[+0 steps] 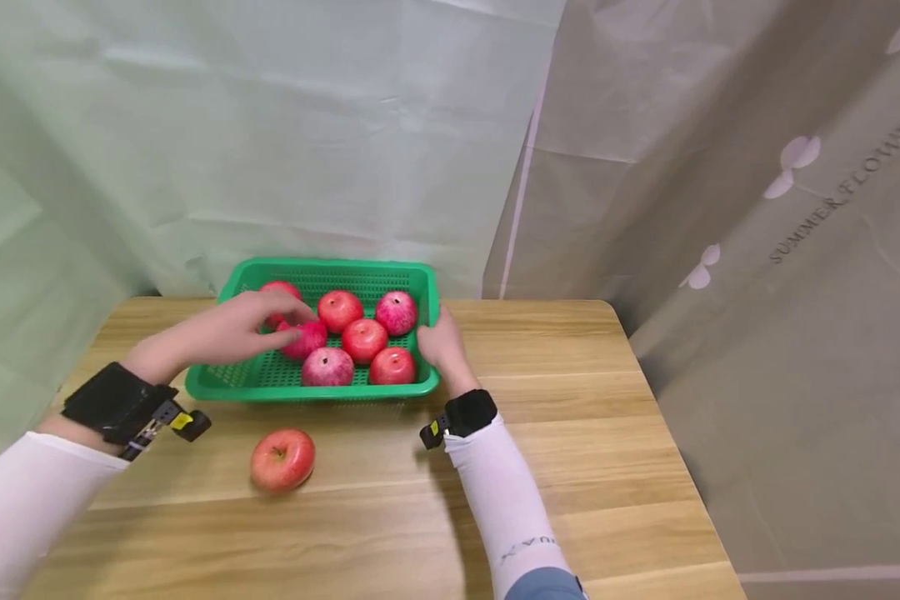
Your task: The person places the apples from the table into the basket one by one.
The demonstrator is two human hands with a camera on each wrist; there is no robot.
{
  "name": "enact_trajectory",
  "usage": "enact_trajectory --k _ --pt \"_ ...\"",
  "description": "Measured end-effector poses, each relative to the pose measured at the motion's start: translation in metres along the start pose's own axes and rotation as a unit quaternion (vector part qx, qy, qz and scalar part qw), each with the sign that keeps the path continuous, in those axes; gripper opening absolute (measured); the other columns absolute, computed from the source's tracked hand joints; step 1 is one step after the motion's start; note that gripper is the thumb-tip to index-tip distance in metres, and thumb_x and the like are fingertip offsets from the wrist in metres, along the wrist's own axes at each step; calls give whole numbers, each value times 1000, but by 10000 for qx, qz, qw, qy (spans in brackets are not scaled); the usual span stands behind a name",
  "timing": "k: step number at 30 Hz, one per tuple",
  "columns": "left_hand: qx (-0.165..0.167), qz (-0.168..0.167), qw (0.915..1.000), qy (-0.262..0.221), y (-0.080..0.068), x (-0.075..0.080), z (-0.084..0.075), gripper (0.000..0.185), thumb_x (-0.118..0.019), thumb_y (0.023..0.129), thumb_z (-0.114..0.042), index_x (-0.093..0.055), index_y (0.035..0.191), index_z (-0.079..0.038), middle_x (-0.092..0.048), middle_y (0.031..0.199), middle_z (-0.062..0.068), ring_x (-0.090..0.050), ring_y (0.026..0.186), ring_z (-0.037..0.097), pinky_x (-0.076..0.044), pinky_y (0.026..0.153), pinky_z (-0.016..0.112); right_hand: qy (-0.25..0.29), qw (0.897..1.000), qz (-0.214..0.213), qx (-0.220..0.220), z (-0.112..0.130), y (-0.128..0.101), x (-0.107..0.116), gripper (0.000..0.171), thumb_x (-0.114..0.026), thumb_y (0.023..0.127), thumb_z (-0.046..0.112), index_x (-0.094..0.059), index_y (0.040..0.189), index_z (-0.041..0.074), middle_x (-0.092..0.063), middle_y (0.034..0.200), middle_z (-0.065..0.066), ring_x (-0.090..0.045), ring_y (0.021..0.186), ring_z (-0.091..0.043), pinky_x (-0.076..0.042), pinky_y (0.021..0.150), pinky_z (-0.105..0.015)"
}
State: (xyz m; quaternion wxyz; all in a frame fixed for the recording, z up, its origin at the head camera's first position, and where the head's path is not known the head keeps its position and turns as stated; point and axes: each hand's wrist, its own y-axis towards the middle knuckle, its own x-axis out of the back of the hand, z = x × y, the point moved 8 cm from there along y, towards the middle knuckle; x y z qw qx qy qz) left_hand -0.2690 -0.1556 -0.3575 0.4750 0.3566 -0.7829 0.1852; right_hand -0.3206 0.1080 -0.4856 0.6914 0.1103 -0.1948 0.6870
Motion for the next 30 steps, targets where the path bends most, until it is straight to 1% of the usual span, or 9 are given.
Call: enact_trajectory --k 4,8,12,15,17,20,23,26,30 --pt "-104 241 9996 -127 -1 -15 -15 27 -75 101 -17 -75 128 -16 -73 117 -4 -62 95 13 -58 87 44 -32 10000 12 16 0 0 1 57 -55 99 5 -48 156 5 -60 145 -20 -58 131 -36 -52 104 -57" --pt "-432 524 9977 -32 -4 -31 -34 27 -77 100 -23 -75 128 -22 -73 116 -7 -63 97 10 -58 90 41 6 10000 39 -14 0 -1 2 56 -55 100 5 -49 155 5 -60 144 -20 -58 131 -36 -52 104 -57" --pt "-813 772 9937 -34 -9 -45 -50 28 -77 100 -20 -75 127 -18 -73 118 -6 -66 101 9 -59 94 42 60 10000 -4 -24 1 -2 4 54 -55 98 4 -52 152 4 -61 142 -19 -59 129 -36 -52 104 -56" --pt "-861 839 9927 107 -13 -52 -56 29 -78 99 -20 -75 128 -16 -71 121 -6 -65 111 12 -57 99 43 61 10000 -42 -61 2 -1 5 54 -55 97 5 -52 151 4 -61 142 -19 -59 129 -36 -51 104 -57" --pt "-869 808 9926 271 -16 -56 -58 30 -79 99 -23 -75 128 -16 -69 125 -6 -62 120 15 -55 103 44 55 9999 -55 -93 2 -1 6 55 -56 98 5 -51 152 4 -61 143 -19 -58 129 -36 -51 105 -56" --pt "-875 630 9930 476 -21 -58 -62 33 -82 96 -26 -75 127 -18 -64 130 -5 -58 124 17 -54 105 44 54 9999 -51 -110 1 0 5 55 -56 98 6 -50 153 4 -60 144 -19 -58 131 -36 -51 105 -56" --pt "-1069 363 9920 565 -25 -58 -68 32 -84 94 -24 -75 124 -19 -61 130 -3 -55 123 16 -53 105 44 67 9999 -26 -72 1 1 5 54 -56 98 6 -51 153 5 -61 143 -19 -58 130 -36 -51 105 -56" --pt "-1317 197 9892 613 -28 -59 -76 32 -86 91 -20 -76 122 -18 -62 124 -2 -55 120 16 -54 102 44 74 10000 -18 -42 0 2 4 54 -55 98 5 -52 152 5 -61 142 -19 -58 130 -36 -51 105 -55" --pt "-1396 270 9868 774 -33 -64 -83 33 -86 91 -20 -77 123 -17 -64 119 -3 -59 113 15 -57 97 42 74 10000 -14 -35 -1 3 4 55 -55 98 5 -50 153 4 -61 143 -19 -58 130 -36 -51 105 -55"
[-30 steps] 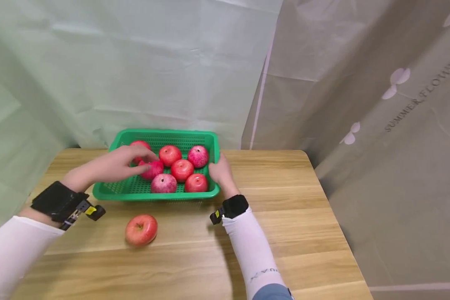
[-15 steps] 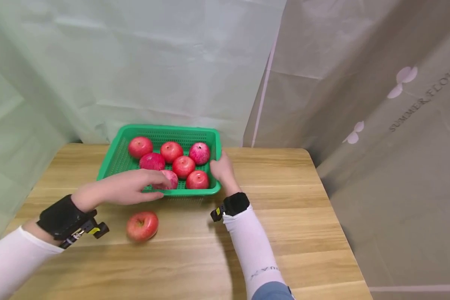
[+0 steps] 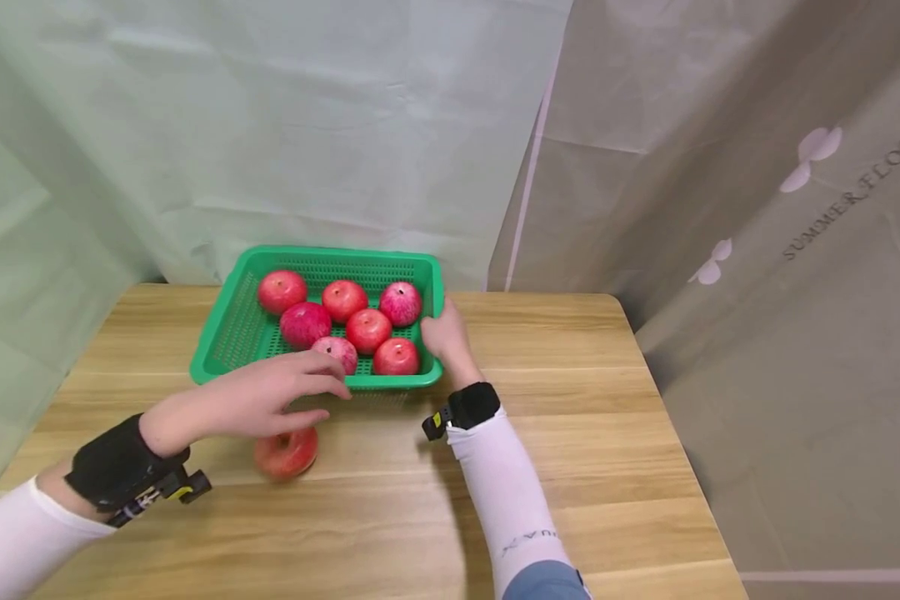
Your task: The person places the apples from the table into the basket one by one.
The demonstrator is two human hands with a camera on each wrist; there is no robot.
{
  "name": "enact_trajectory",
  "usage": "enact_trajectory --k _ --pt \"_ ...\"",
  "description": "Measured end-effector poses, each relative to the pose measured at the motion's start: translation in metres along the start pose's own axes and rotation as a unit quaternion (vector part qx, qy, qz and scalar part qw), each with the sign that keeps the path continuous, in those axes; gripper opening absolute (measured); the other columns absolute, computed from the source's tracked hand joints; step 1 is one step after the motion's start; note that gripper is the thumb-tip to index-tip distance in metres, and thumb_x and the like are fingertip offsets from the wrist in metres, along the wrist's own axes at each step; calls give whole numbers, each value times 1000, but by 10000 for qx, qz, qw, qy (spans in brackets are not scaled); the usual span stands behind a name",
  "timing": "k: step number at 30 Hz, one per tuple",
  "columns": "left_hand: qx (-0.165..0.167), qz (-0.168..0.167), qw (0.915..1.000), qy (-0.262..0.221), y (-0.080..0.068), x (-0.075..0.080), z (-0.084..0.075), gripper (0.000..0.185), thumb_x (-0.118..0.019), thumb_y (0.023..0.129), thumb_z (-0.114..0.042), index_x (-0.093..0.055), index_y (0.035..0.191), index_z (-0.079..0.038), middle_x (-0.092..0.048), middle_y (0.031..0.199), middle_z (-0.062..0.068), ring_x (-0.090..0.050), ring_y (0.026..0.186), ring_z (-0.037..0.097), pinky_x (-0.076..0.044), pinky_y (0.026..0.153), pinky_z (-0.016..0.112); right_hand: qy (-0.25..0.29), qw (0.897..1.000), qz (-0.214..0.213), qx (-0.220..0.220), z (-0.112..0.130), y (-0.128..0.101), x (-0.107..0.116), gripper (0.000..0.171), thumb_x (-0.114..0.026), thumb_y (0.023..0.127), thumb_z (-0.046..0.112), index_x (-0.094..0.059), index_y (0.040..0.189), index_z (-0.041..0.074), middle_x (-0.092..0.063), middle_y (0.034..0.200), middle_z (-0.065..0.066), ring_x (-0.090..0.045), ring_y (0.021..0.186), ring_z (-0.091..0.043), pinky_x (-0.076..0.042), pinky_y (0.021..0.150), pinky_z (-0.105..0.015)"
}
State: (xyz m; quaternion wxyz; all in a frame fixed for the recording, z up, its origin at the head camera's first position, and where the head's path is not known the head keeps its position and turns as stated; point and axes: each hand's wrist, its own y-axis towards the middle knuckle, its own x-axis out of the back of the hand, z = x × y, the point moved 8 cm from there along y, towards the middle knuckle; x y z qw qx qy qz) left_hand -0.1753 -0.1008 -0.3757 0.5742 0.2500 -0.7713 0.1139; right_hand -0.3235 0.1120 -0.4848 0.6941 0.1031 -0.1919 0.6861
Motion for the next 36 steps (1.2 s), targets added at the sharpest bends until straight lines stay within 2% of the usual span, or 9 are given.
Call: enact_trajectory --k 9,18,27,32,36 --pt "-11 513 9985 172 -9 -19 -8 36 -83 91 -20 -77 126 -18 -66 119 -4 -62 107 15 -58 92 40 -51 10000 -2 17 4 0 2 58 -55 98 7 -48 156 5 -59 146 -20 -58 132 -36 -52 105 -57" --pt "519 1019 9934 -102 -25 -39 1 43 -85 87 -20 -75 129 -19 -64 127 0 -58 109 18 -56 95 46 -94 9999 6 109 6 -1 3 55 -55 98 6 -50 153 5 -60 143 -19 -58 131 -36 -51 106 -56" --pt "695 978 9923 -319 -42 -56 9 45 -87 86 -21 -75 129 -21 -64 132 1 -60 119 24 -55 99 50 -129 9999 -58 70 4 0 2 50 -57 97 5 -54 147 3 -63 137 -20 -59 127 -36 -50 105 -55" --pt "674 852 9932 -406 -46 -57 9 50 -88 84 -20 -73 132 -21 -64 133 1 -60 119 23 -55 97 50 -94 9999 -69 6 2 0 2 51 -57 97 5 -54 147 3 -63 137 -20 -59 127 -36 -50 105 -54" --pt "721 895 9922 -485 -48 -59 10 57 -90 82 -21 -71 136 -22 -63 134 1 -60 119 23 -56 97 49 -85 9999 -51 -16 2 -1 2 51 -57 98 6 -54 148 3 -62 138 -20 -59 128 -36 -50 106 -54"
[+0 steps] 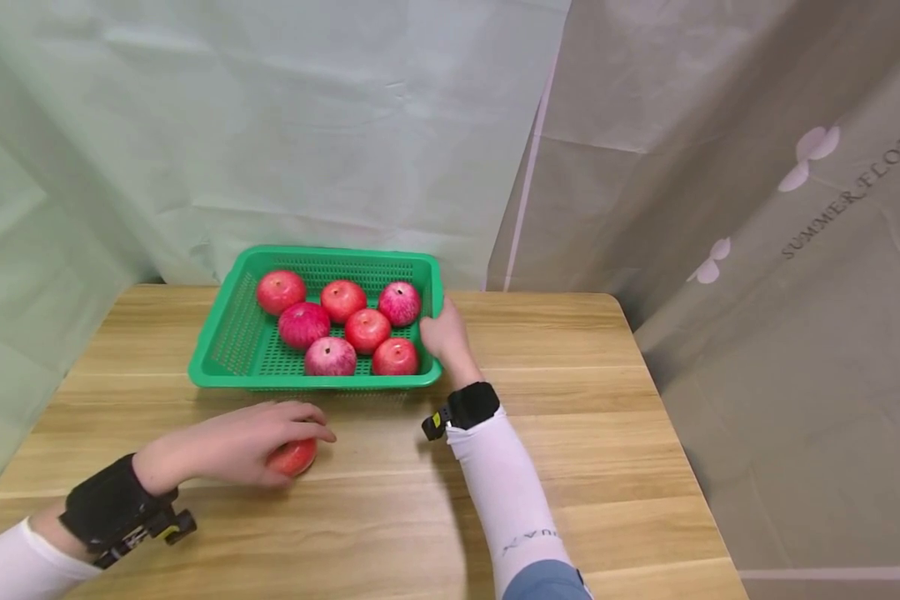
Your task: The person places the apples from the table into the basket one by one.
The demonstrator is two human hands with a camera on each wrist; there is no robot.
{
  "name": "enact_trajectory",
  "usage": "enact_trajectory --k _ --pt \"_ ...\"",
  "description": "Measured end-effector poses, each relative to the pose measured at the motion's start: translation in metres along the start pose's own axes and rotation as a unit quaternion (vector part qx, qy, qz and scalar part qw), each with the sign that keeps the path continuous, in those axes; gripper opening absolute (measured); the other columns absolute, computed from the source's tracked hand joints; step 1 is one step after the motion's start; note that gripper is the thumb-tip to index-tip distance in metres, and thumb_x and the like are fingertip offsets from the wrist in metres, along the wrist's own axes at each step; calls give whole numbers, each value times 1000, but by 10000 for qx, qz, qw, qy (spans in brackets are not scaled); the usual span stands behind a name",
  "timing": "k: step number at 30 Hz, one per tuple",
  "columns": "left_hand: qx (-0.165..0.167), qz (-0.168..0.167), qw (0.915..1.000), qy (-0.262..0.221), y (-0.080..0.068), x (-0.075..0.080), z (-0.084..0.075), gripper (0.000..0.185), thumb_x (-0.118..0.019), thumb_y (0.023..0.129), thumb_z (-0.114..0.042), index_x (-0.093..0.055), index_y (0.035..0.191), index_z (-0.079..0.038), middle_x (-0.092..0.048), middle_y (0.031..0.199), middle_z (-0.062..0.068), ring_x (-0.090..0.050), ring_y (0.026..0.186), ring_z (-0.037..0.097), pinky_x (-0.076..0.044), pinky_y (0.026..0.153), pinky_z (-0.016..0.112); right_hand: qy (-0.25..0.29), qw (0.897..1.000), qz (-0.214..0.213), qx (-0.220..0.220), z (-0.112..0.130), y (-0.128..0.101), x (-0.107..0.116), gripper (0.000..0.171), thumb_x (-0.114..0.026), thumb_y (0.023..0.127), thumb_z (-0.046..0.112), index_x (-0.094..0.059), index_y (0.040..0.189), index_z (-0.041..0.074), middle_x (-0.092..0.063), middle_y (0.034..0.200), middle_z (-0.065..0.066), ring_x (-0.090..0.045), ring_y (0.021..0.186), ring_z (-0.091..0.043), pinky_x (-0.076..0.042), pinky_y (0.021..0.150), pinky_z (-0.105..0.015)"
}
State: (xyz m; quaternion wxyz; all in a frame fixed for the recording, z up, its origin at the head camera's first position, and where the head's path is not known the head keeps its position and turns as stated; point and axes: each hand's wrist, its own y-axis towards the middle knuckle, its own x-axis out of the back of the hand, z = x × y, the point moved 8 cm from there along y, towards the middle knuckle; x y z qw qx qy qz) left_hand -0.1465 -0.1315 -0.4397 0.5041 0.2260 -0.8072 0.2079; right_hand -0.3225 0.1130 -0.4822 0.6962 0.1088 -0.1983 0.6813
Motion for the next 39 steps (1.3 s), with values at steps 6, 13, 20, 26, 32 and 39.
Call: enact_trajectory --k 6,13,20,26,32,39 --pt "154 131 9997 -127 -2 -3 6 69 -94 78 -23 -68 141 -24 -60 135 1 -59 118 23 -55 95 47 9 10000 6 -23 0 -1 0 53 -57 98 6 -52 151 3 -61 141 -20 -57 130 -36 -49 107 -55" --pt "380 256 9985 -298 -5 -8 14 78 -99 72 -22 -67 142 -26 -56 136 0 -56 118 23 -54 96 50 52 10000 41 -10 1 0 0 55 -56 98 6 -49 154 3 -60 144 -21 -56 132 -37 -49 107 -55" --pt "416 285 9978 -421 -6 -10 16 82 -101 69 -17 -66 142 -26 -55 136 1 -56 118 23 -55 96 52 38 10000 47 40 2 1 -1 60 -55 98 6 -46 158 6 -58 148 -21 -55 135 -37 -48 108 -57" --pt "450 294 9976 -438 -5 -13 17 81 -101 68 -15 -66 139 -27 -55 135 -1 -56 117 22 -55 96 52 62 9999 42 78 3 0 0 60 -56 97 4 -48 156 6 -59 147 -20 -55 135 -37 -48 109 -56" --pt "436 207 9980 -401 -5 -17 17 77 -99 66 -8 -66 133 -27 -55 133 -1 -56 116 23 -54 96 53 43 10000 41 63 2 -1 0 61 -55 98 4 -47 158 6 -58 147 -19 -54 135 -36 -47 109 -55" --pt "403 103 9987 -301 -6 -18 18 74 -98 66 -7 -66 129 -28 -56 129 -5 -56 113 20 -55 95 49 37 10000 41 69 3 -2 -1 61 -55 98 5 -46 158 7 -58 148 -18 -54 136 -36 -47 109 -55"
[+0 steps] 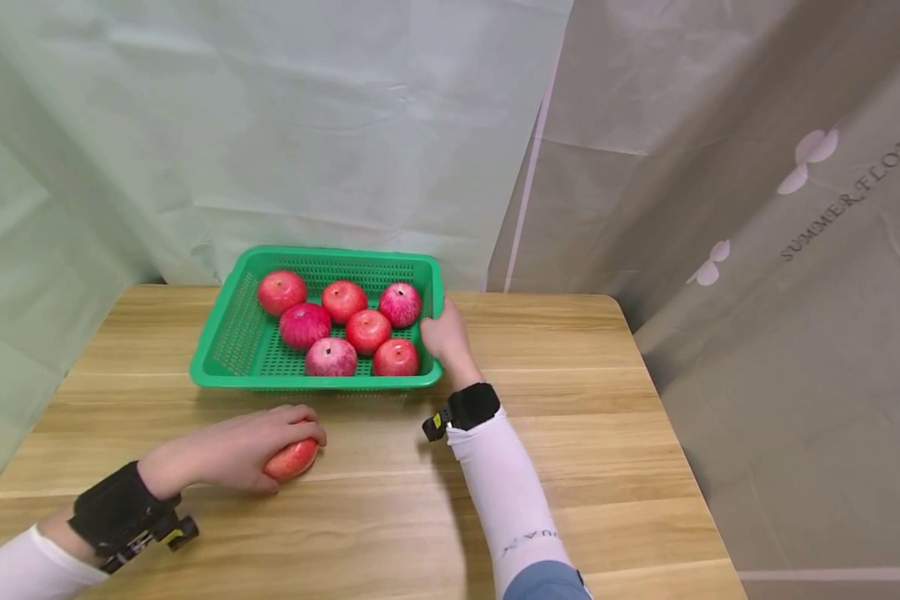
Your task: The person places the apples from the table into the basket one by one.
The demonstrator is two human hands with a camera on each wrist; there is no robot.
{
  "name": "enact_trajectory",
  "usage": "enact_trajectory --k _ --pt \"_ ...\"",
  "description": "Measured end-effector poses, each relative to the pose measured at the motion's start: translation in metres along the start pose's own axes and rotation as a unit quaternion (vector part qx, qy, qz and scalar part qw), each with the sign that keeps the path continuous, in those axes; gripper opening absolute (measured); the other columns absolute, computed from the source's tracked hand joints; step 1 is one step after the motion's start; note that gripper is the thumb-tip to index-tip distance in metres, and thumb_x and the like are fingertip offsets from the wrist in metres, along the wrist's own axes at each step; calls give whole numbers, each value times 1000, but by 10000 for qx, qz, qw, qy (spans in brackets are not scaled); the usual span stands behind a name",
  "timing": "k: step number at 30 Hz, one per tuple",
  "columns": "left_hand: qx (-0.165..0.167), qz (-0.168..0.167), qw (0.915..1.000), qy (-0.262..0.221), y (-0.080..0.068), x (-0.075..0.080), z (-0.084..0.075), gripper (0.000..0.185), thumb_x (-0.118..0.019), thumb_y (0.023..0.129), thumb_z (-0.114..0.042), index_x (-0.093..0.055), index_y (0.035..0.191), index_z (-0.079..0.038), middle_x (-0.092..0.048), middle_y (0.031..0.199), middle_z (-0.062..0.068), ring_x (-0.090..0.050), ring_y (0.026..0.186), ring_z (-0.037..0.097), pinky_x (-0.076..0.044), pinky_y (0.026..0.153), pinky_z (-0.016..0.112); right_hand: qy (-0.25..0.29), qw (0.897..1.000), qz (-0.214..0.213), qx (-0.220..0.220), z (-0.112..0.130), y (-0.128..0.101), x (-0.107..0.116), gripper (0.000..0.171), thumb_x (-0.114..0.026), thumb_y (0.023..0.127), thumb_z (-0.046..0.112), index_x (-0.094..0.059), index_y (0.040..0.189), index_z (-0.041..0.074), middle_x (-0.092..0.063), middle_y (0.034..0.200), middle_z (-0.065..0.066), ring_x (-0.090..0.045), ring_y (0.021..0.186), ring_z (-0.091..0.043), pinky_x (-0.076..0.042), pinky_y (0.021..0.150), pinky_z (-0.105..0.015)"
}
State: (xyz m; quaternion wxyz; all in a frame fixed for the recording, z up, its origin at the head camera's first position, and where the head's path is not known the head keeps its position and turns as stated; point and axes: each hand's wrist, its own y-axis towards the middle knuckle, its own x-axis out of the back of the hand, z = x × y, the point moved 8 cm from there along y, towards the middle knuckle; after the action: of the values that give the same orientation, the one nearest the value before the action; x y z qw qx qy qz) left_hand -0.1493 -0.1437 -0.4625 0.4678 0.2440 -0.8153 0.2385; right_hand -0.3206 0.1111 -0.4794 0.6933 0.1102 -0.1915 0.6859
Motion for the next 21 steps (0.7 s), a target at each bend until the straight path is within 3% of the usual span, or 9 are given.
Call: enact_trajectory --k 10,21 --pt "64 85 9999 -28 -1 -1 1 71 -98 69 -10 -66 130 -28 -56 127 -9 -56 112 15 -55 95 47 4 10000 -41 5 2 -2 1 54 -56 98 4 -52 152 3 -63 139 -20 -58 129 -36 -50 106 -55" --pt "10 108 9999 17 -3 -1 0 72 -96 69 -9 -66 131 -28 -55 128 -8 -56 113 15 -55 96 48 -48 10000 -66 -45 -1 0 1 53 -56 99 5 -52 152 4 -62 140 -19 -58 130 -35 -49 107 -55"
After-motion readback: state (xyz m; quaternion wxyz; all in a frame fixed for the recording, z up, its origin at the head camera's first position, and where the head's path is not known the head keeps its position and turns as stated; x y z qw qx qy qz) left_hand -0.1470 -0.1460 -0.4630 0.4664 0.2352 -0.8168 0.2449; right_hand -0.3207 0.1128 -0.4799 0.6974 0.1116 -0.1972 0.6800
